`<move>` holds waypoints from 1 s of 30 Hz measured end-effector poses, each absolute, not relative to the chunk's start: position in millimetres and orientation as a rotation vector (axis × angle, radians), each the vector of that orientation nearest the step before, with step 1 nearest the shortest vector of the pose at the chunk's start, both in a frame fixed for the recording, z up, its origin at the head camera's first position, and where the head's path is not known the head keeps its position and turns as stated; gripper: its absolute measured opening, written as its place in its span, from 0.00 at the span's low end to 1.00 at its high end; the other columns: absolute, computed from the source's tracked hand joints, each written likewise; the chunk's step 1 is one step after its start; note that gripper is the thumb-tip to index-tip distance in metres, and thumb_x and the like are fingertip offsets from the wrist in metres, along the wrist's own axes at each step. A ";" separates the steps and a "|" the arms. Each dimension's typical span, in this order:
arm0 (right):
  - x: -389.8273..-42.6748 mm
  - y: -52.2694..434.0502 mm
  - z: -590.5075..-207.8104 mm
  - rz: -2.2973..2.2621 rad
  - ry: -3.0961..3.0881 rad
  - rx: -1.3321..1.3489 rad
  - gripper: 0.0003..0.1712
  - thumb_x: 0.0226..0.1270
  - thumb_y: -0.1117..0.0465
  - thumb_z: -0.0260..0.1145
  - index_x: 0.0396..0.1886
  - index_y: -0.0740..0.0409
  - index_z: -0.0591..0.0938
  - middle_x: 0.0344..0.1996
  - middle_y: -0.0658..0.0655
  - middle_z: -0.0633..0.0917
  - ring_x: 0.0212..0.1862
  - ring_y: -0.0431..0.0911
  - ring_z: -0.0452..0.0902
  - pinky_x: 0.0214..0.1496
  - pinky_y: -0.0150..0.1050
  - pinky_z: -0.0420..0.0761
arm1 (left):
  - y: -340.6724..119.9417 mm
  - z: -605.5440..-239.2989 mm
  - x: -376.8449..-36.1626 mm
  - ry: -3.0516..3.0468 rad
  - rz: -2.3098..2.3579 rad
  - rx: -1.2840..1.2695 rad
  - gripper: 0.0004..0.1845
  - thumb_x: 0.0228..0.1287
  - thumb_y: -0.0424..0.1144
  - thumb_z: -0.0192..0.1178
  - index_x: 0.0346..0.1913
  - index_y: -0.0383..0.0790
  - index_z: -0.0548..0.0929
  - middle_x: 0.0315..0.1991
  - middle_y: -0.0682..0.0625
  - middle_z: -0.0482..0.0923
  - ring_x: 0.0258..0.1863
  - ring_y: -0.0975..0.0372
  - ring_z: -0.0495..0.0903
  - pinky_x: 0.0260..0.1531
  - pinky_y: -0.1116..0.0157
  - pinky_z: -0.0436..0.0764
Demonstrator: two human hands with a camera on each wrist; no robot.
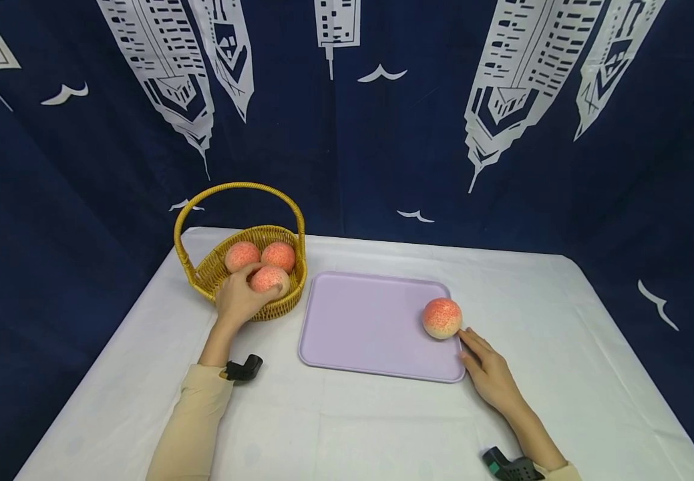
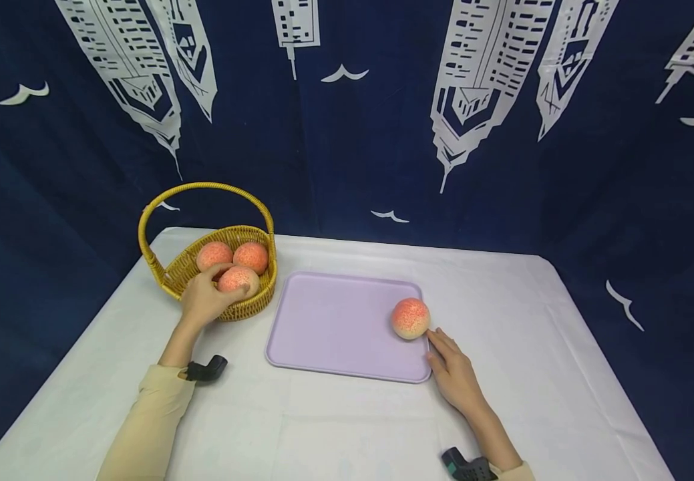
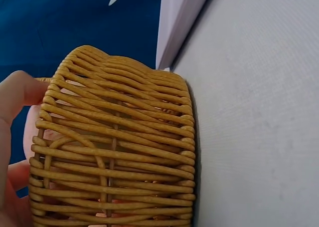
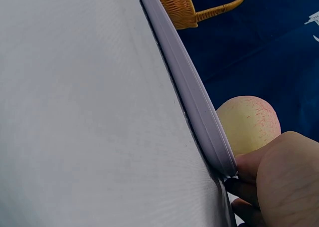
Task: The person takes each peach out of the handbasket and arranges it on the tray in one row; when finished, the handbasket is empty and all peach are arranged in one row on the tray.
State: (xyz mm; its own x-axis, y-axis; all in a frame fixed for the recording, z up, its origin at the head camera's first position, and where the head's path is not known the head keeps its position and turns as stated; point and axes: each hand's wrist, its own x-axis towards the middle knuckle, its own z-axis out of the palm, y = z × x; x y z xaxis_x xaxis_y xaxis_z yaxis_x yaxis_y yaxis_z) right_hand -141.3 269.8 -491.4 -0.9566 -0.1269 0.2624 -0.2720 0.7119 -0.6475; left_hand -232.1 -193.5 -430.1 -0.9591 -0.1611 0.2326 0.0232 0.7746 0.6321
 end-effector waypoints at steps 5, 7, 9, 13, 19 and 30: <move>-141.1 270.9 -492.0 1.080 -2.718 0.321 0.26 0.70 0.66 0.60 0.66 0.68 0.72 0.66 0.75 0.69 0.67 0.72 0.62 0.64 0.68 0.62 | -195.1 -428.1 -231.4 -2.538 -1.169 0.124 0.34 0.46 0.50 0.73 0.59 0.42 0.80 0.55 0.39 0.81 0.54 0.43 0.78 0.52 0.44 0.74; -141.0 271.1 -492.4 1.079 -2.719 0.321 0.26 0.70 0.66 0.60 0.66 0.68 0.72 0.66 0.75 0.69 0.67 0.72 0.62 0.64 0.68 0.62 | -195.9 -427.1 -230.8 -2.468 -1.236 0.118 0.33 0.46 0.47 0.73 0.58 0.40 0.80 0.56 0.37 0.80 0.54 0.43 0.77 0.53 0.44 0.75; -141.1 271.1 -492.6 1.076 -2.717 0.322 0.26 0.70 0.66 0.60 0.66 0.68 0.72 0.66 0.75 0.70 0.67 0.71 0.63 0.64 0.68 0.62 | -196.2 -425.7 -230.6 -2.410 -1.278 0.104 0.33 0.46 0.45 0.73 0.58 0.39 0.80 0.56 0.36 0.79 0.55 0.43 0.77 0.54 0.44 0.75; -141.5 270.8 -492.2 1.077 -2.713 0.322 0.26 0.70 0.66 0.59 0.66 0.68 0.72 0.66 0.75 0.70 0.67 0.71 0.63 0.64 0.68 0.62 | -195.2 -423.1 -230.6 -2.342 -1.313 0.074 0.31 0.47 0.42 0.72 0.58 0.37 0.81 0.57 0.36 0.78 0.55 0.43 0.76 0.54 0.44 0.75; -141.8 270.8 -491.7 1.090 -2.717 0.324 0.26 0.70 0.65 0.59 0.66 0.67 0.72 0.66 0.75 0.69 0.68 0.71 0.62 0.65 0.68 0.61 | -191.6 -417.5 -227.5 -2.280 -1.336 0.060 0.31 0.46 0.41 0.72 0.58 0.38 0.81 0.57 0.39 0.80 0.48 0.47 0.78 0.47 0.51 0.75; -141.9 270.7 -492.3 1.091 -2.726 0.312 0.26 0.71 0.65 0.59 0.67 0.68 0.71 0.66 0.75 0.69 0.68 0.71 0.62 0.66 0.68 0.60 | -162.2 -404.0 -217.5 -2.257 -1.349 -0.061 0.31 0.41 0.40 0.73 0.53 0.35 0.81 0.48 0.38 0.83 0.41 0.52 0.79 0.38 0.61 0.75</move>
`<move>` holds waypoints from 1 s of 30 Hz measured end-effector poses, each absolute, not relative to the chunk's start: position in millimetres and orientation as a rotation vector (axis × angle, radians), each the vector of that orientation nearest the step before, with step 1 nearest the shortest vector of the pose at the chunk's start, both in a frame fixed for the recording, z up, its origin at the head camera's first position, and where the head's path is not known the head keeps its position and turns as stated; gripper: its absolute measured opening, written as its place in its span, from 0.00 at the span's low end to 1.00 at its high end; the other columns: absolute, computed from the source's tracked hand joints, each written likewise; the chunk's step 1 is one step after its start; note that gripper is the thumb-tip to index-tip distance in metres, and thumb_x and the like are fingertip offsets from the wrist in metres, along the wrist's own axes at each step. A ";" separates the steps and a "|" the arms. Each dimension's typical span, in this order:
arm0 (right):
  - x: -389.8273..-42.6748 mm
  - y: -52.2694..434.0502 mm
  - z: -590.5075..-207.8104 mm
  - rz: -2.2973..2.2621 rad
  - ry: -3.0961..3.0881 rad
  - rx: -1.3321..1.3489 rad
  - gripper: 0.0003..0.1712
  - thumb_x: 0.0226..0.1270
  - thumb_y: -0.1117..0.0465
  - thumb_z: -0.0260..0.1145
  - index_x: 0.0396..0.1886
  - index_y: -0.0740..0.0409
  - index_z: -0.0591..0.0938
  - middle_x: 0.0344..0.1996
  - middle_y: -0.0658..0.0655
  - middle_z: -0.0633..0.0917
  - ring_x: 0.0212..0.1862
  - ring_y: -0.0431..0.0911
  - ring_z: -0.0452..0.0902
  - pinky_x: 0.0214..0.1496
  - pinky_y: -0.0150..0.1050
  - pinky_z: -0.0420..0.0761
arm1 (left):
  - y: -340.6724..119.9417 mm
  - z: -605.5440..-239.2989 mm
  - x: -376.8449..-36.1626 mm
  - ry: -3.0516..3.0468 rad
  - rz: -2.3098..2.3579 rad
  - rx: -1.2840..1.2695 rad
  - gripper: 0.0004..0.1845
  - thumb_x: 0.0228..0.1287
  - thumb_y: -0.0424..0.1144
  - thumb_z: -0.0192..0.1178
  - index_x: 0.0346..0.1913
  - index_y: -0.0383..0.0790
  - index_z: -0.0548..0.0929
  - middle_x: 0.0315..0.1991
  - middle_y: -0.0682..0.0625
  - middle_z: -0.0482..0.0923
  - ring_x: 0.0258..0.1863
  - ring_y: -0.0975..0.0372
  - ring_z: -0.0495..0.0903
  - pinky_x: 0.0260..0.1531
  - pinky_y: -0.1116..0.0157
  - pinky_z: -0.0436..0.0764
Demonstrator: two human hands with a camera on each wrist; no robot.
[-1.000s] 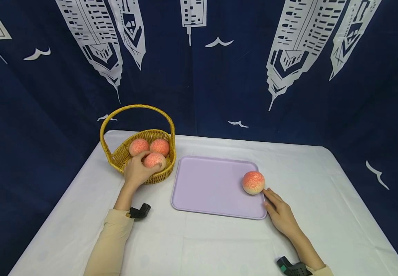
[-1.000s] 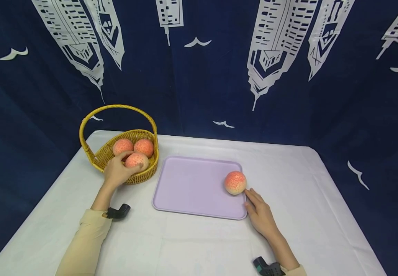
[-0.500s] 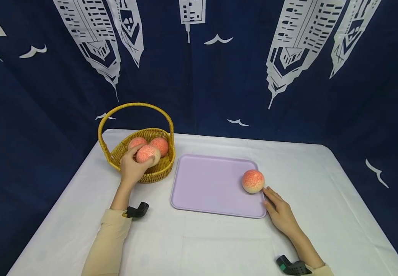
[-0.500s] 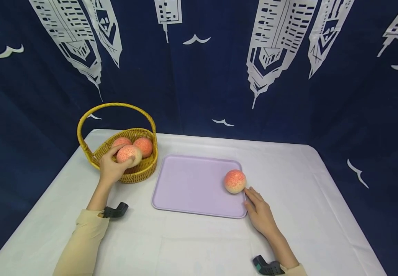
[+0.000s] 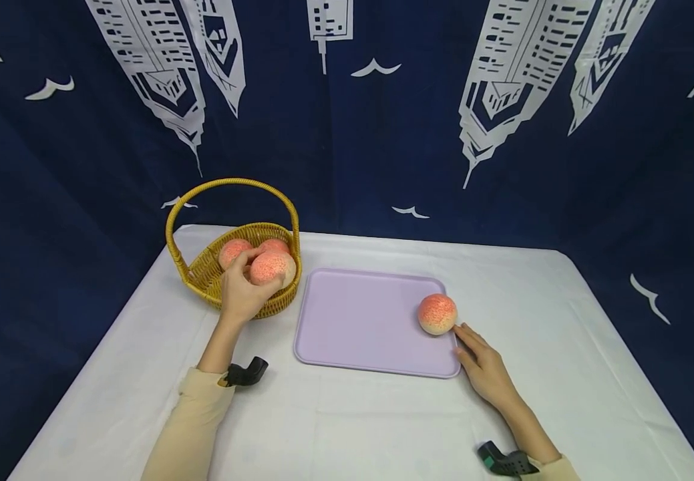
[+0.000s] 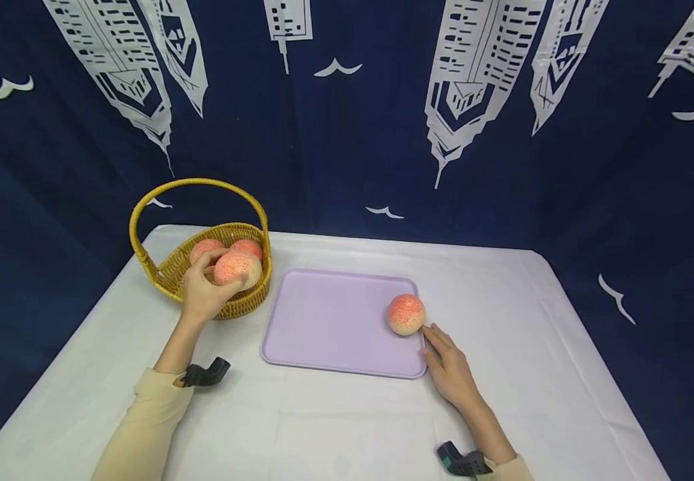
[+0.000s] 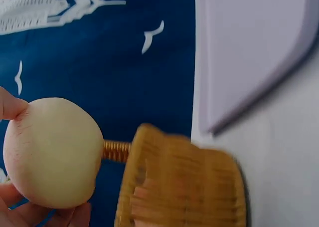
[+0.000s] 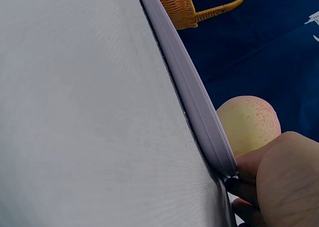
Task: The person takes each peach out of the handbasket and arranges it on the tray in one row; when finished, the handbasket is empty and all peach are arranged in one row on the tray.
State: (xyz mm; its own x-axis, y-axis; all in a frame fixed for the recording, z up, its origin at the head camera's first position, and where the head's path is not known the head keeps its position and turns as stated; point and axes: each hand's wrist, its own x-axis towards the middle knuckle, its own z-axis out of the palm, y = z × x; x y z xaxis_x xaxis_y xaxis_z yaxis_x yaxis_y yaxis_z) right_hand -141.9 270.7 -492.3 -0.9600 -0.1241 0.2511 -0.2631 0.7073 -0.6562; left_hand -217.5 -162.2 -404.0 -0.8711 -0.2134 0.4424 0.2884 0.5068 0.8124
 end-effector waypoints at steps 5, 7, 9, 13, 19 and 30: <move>-143.4 269.7 -492.2 1.087 -2.733 0.305 0.26 0.70 0.66 0.59 0.67 0.68 0.71 0.67 0.74 0.69 0.68 0.71 0.62 0.67 0.67 0.60 | -143.5 -407.0 -217.9 -2.267 -1.381 -0.202 0.30 0.40 0.38 0.73 0.52 0.35 0.82 0.47 0.38 0.83 0.40 0.52 0.79 0.39 0.61 0.75; -143.6 269.1 -492.1 1.086 -2.735 0.302 0.26 0.70 0.66 0.59 0.67 0.68 0.71 0.67 0.74 0.69 0.68 0.71 0.62 0.67 0.67 0.60 | -134.8 -409.3 -218.7 -2.286 -1.394 -0.240 0.30 0.40 0.39 0.73 0.52 0.35 0.81 0.47 0.38 0.83 0.41 0.51 0.79 0.39 0.60 0.76; -143.6 268.7 -492.0 1.085 -2.735 0.303 0.26 0.70 0.66 0.59 0.67 0.68 0.71 0.67 0.74 0.68 0.68 0.71 0.62 0.67 0.68 0.60 | -125.2 -411.7 -219.8 -2.304 -1.404 -0.271 0.31 0.40 0.40 0.73 0.52 0.35 0.81 0.48 0.39 0.83 0.43 0.51 0.80 0.41 0.59 0.77; -143.3 268.5 -491.8 1.085 -2.738 0.303 0.26 0.70 0.66 0.59 0.67 0.68 0.71 0.67 0.74 0.68 0.68 0.71 0.62 0.67 0.68 0.60 | -103.1 -415.6 -222.4 -2.318 -1.437 -0.328 0.31 0.40 0.40 0.74 0.52 0.35 0.81 0.48 0.41 0.82 0.45 0.51 0.80 0.42 0.58 0.78; -142.5 269.4 -491.2 1.089 -2.751 0.294 0.27 0.71 0.66 0.59 0.67 0.68 0.71 0.67 0.74 0.68 0.69 0.70 0.61 0.67 0.67 0.60 | -67.5 -422.0 -226.0 -2.335 -1.489 -0.382 0.30 0.40 0.40 0.74 0.52 0.37 0.82 0.47 0.43 0.82 0.45 0.55 0.79 0.42 0.61 0.80; -143.4 272.3 -492.1 1.083 -2.762 0.285 0.27 0.71 0.65 0.58 0.68 0.68 0.70 0.68 0.74 0.67 0.69 0.70 0.61 0.68 0.67 0.59 | -9.8 -437.5 -226.7 -2.402 -1.535 -0.447 0.31 0.40 0.42 0.74 0.53 0.40 0.82 0.51 0.45 0.80 0.52 0.52 0.78 0.56 0.49 0.72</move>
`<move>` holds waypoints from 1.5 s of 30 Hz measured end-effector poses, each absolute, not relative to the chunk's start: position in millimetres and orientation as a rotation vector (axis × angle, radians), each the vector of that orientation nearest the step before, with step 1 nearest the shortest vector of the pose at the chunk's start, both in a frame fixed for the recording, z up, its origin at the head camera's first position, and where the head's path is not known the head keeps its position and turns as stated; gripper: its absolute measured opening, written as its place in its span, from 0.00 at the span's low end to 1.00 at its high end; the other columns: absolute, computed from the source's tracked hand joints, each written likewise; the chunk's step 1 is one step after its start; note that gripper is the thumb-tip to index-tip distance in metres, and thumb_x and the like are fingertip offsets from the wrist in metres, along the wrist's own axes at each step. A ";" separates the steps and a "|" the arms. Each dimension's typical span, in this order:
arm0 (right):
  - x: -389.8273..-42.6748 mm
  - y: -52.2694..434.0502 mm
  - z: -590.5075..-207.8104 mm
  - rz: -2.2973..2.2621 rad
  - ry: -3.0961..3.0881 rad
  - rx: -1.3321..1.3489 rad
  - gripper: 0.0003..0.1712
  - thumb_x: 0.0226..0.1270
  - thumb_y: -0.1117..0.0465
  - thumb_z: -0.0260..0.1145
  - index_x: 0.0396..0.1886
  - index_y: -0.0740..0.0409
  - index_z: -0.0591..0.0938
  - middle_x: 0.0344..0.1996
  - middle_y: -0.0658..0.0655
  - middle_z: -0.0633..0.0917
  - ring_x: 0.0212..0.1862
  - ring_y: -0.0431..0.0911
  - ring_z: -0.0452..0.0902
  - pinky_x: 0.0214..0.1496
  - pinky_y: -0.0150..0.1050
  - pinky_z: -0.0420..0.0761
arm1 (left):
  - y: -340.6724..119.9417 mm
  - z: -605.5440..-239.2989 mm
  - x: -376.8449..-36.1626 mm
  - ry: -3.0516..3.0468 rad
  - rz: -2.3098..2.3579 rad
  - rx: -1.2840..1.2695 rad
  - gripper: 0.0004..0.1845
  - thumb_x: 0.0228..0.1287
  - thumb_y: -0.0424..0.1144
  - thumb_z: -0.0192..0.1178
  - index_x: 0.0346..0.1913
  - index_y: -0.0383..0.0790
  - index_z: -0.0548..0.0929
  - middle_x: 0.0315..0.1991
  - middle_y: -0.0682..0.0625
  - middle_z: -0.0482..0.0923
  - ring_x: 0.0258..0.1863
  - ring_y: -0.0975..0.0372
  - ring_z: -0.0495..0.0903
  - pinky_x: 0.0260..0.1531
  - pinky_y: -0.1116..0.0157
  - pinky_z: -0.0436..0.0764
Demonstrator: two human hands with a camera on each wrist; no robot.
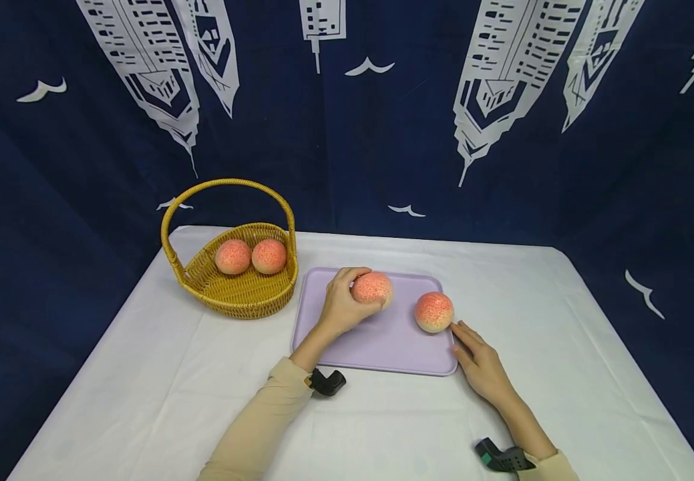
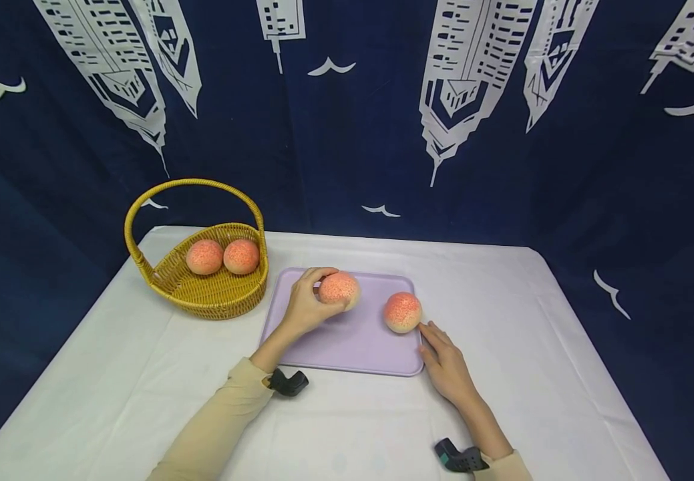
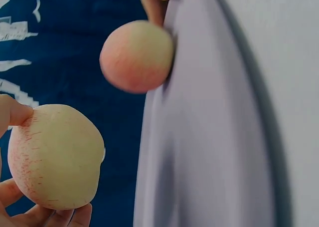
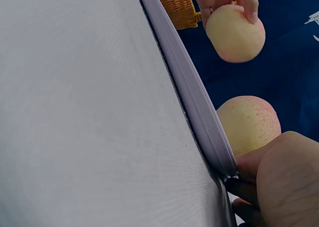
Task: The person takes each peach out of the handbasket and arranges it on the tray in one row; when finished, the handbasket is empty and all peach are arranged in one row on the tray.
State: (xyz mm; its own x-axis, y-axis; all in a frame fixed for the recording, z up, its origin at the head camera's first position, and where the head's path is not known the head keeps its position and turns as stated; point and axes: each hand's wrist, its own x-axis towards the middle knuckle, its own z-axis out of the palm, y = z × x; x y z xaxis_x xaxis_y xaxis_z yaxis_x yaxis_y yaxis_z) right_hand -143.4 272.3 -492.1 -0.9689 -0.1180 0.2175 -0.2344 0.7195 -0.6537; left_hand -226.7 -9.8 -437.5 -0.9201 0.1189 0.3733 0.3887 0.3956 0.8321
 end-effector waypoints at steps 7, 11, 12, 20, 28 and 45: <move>-144.2 272.5 -491.3 1.093 -2.759 0.285 0.27 0.71 0.65 0.58 0.67 0.68 0.70 0.67 0.74 0.68 0.69 0.70 0.61 0.68 0.67 0.59 | 17.4 -452.3 -226.3 -2.460 -1.564 -0.431 0.32 0.42 0.41 0.73 0.56 0.39 0.81 0.53 0.43 0.79 0.56 0.50 0.76 0.60 0.49 0.69; -143.5 272.2 -491.4 1.106 -2.758 0.283 0.27 0.71 0.65 0.58 0.67 0.68 0.70 0.67 0.74 0.68 0.69 0.70 0.61 0.69 0.66 0.59 | 25.8 -459.3 -225.7 -2.503 -1.568 -0.388 0.32 0.43 0.41 0.73 0.57 0.40 0.80 0.54 0.43 0.78 0.56 0.49 0.75 0.59 0.49 0.71; -143.2 272.2 -491.5 1.106 -2.756 0.282 0.27 0.71 0.65 0.58 0.67 0.68 0.70 0.67 0.74 0.68 0.69 0.70 0.61 0.68 0.66 0.59 | 27.3 -460.7 -225.3 -2.514 -1.568 -0.382 0.33 0.43 0.41 0.74 0.57 0.40 0.80 0.54 0.43 0.78 0.57 0.48 0.75 0.59 0.49 0.72; -141.3 272.3 -491.8 1.101 -2.760 0.271 0.27 0.72 0.64 0.58 0.68 0.67 0.70 0.68 0.73 0.67 0.70 0.70 0.60 0.68 0.66 0.59 | 33.0 -471.2 -225.0 -2.535 -1.540 -0.377 0.32 0.45 0.41 0.75 0.57 0.38 0.79 0.55 0.42 0.78 0.57 0.47 0.75 0.60 0.47 0.71; -142.2 272.4 -490.1 1.105 -2.763 0.273 0.27 0.71 0.65 0.58 0.68 0.68 0.70 0.68 0.74 0.67 0.70 0.70 0.60 0.69 0.66 0.59 | 36.7 -474.2 -223.0 -2.553 -1.547 -0.338 0.33 0.47 0.47 0.75 0.58 0.39 0.79 0.54 0.43 0.78 0.57 0.49 0.75 0.60 0.50 0.71; -142.2 271.6 -492.1 1.110 -2.750 0.287 0.27 0.71 0.65 0.58 0.67 0.68 0.70 0.68 0.74 0.67 0.69 0.70 0.60 0.68 0.67 0.59 | 35.3 -472.2 -220.5 -2.639 -1.456 -0.357 0.41 0.48 0.53 0.74 0.64 0.37 0.73 0.55 0.42 0.77 0.56 0.50 0.76 0.58 0.52 0.75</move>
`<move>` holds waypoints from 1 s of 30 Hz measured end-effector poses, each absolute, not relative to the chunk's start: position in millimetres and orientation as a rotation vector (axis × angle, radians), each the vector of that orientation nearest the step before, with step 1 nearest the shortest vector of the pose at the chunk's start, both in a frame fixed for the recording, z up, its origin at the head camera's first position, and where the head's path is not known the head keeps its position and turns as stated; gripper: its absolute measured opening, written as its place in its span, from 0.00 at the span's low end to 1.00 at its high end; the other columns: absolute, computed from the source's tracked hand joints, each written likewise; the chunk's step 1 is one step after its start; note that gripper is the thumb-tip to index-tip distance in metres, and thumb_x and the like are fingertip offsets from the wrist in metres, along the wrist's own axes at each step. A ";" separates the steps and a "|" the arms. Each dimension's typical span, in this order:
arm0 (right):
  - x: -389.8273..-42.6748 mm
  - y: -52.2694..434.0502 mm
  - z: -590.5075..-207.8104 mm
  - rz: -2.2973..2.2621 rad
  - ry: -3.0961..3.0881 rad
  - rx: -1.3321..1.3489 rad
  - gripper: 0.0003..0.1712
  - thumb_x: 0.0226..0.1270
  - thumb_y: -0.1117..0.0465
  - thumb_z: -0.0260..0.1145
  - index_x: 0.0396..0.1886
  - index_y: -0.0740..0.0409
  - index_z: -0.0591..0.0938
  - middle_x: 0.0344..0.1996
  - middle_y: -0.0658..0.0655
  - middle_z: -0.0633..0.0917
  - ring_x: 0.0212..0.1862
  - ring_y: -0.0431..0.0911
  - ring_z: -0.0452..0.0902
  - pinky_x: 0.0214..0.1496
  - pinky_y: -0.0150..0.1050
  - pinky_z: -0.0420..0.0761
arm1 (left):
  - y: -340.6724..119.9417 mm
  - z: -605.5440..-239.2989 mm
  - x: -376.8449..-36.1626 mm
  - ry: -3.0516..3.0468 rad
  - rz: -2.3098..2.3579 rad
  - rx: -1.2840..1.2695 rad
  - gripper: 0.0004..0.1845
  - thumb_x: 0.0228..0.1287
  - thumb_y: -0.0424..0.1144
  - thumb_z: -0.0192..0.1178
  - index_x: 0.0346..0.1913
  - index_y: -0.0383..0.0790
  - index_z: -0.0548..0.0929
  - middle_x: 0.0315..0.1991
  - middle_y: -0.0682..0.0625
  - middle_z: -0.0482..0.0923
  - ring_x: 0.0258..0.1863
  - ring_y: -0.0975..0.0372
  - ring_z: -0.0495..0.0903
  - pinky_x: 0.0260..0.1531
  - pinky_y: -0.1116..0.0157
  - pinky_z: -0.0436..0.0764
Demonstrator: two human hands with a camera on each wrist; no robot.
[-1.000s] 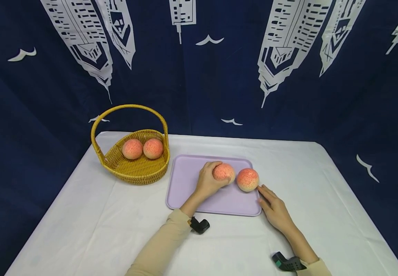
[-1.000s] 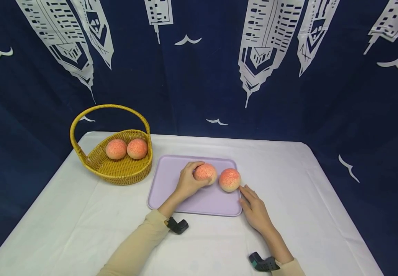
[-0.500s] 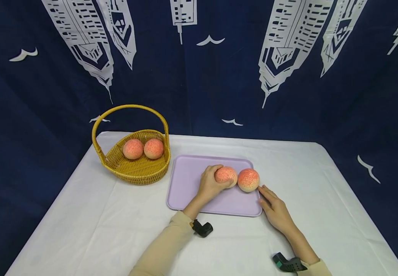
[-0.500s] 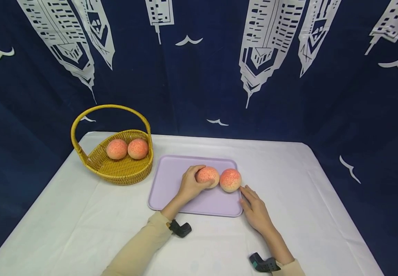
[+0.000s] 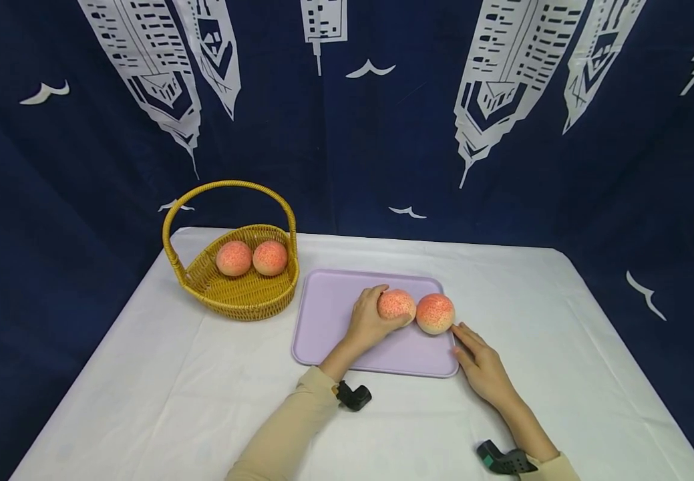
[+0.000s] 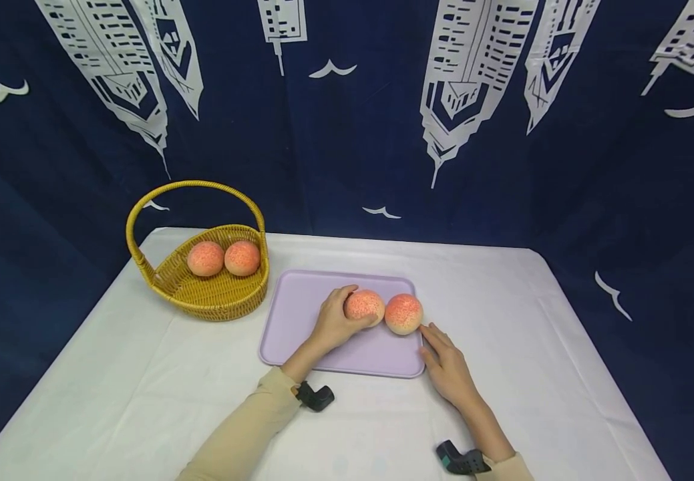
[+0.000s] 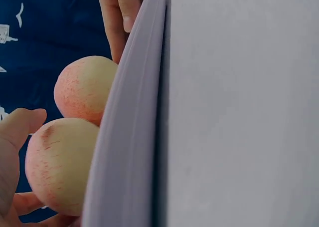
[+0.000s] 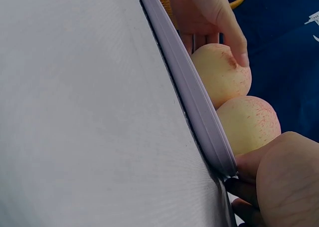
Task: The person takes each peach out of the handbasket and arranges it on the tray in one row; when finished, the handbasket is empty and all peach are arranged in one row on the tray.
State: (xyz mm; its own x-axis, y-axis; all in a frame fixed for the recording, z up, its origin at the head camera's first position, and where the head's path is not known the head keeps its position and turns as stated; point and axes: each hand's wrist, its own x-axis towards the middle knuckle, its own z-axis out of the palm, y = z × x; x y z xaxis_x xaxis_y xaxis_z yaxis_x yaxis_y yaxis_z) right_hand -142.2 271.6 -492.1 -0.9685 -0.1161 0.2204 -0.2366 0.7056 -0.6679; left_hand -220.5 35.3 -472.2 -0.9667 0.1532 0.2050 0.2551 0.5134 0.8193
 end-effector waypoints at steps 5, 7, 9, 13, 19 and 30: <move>-142.6 270.5 -493.6 1.117 -2.754 0.284 0.27 0.71 0.65 0.58 0.68 0.68 0.70 0.68 0.74 0.67 0.70 0.70 0.60 0.68 0.67 0.59 | 16.0 -446.2 -214.2 -2.646 -1.348 -0.358 0.41 0.50 0.53 0.73 0.66 0.39 0.73 0.60 0.42 0.74 0.61 0.50 0.72 0.62 0.51 0.72; -142.8 270.1 -494.1 1.111 -2.748 0.290 0.27 0.71 0.65 0.58 0.68 0.68 0.70 0.68 0.74 0.67 0.69 0.70 0.60 0.68 0.67 0.59 | 0.0 -432.7 -212.9 -2.583 -1.322 -0.371 0.39 0.51 0.51 0.72 0.65 0.39 0.74 0.60 0.42 0.74 0.63 0.50 0.71 0.62 0.50 0.71; -142.7 270.2 -494.0 1.105 -2.744 0.293 0.26 0.71 0.65 0.58 0.67 0.68 0.70 0.68 0.74 0.68 0.69 0.70 0.61 0.68 0.67 0.60 | -20.8 -419.7 -213.4 -2.492 -1.301 -0.375 0.36 0.51 0.49 0.72 0.63 0.39 0.76 0.59 0.42 0.74 0.61 0.49 0.72 0.61 0.49 0.71; -142.0 271.2 -492.3 1.091 -2.729 0.296 0.26 0.71 0.66 0.59 0.67 0.68 0.71 0.67 0.74 0.68 0.68 0.71 0.62 0.66 0.67 0.60 | -71.1 -398.4 -221.0 -2.312 -1.258 -0.349 0.32 0.50 0.45 0.72 0.59 0.36 0.78 0.56 0.40 0.76 0.56 0.48 0.74 0.56 0.48 0.72; -141.8 272.4 -490.0 1.088 -2.718 0.302 0.26 0.70 0.66 0.59 0.66 0.68 0.71 0.66 0.75 0.68 0.68 0.71 0.62 0.66 0.68 0.61 | -142.7 -386.5 -237.8 -2.266 -1.214 -0.166 0.31 0.51 0.39 0.71 0.60 0.33 0.77 0.57 0.36 0.73 0.61 0.44 0.68 0.62 0.44 0.61; -142.4 270.7 -493.7 1.093 -2.713 0.311 0.26 0.70 0.66 0.59 0.66 0.68 0.71 0.66 0.75 0.69 0.68 0.71 0.62 0.66 0.68 0.61 | -215.2 -403.7 -267.8 -2.407 -1.238 0.183 0.34 0.56 0.37 0.67 0.67 0.34 0.70 0.65 0.33 0.65 0.65 0.41 0.64 0.64 0.42 0.64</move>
State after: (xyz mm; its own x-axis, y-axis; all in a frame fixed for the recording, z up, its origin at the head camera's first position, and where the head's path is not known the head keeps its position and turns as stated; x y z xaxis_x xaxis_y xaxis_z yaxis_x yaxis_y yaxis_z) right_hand -142.4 270.7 -493.7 -0.9579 -0.1189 0.2612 -0.2668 0.7045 -0.6577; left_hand -267.8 -215.2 -403.7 -0.9009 -0.3037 0.3101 0.0756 0.5939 0.8010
